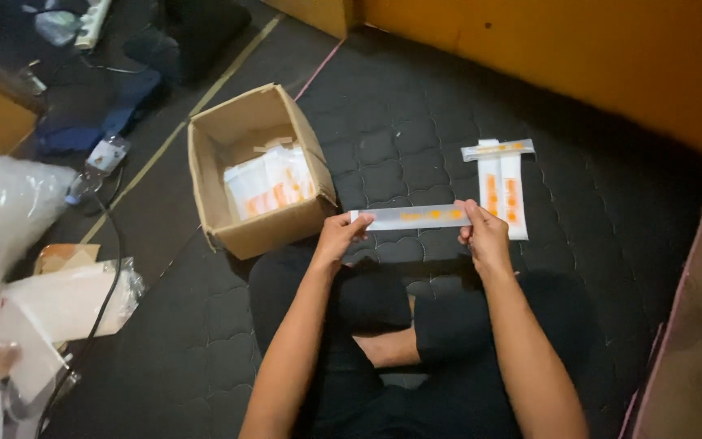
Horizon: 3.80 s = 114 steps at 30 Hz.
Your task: Inserting thin paper strips into individual plastic sleeves and organizing them on the floor.
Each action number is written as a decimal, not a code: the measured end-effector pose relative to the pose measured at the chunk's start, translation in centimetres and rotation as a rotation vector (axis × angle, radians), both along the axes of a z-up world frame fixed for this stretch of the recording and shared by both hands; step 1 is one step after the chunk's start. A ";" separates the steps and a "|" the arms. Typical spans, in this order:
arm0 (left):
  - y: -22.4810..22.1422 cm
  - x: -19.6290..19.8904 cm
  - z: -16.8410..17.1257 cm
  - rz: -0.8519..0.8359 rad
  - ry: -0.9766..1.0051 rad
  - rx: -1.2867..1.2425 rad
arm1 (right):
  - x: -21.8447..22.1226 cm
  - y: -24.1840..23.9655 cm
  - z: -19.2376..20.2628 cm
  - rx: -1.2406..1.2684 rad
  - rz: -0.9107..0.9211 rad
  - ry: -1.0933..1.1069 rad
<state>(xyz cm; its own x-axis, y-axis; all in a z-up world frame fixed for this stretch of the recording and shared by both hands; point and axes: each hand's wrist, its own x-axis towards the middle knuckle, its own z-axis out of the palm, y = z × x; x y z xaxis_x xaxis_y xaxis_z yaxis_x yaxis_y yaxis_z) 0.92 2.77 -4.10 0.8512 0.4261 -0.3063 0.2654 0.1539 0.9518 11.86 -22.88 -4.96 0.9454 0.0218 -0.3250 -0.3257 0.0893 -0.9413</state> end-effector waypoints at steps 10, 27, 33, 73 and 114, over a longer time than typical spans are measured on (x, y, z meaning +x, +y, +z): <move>-0.5 0.7 1.9 0.019 -0.008 0.085 | 0.3 -0.3 0.4 0.125 -0.015 0.091; -0.4 1.2 1.5 0.100 0.013 0.085 | -0.1 -0.1 1.2 0.133 0.050 0.080; 1.4 1.2 -2.8 -0.146 0.042 0.073 | 0.3 -0.2 0.6 0.178 0.010 0.067; 0.0 14.2 -7.3 -0.182 -0.164 0.161 | -9.5 3.6 -2.1 0.086 0.613 0.416; 1.4 13.5 -8.1 -0.044 -0.239 0.209 | -11.6 4.2 -4.6 0.173 0.650 0.399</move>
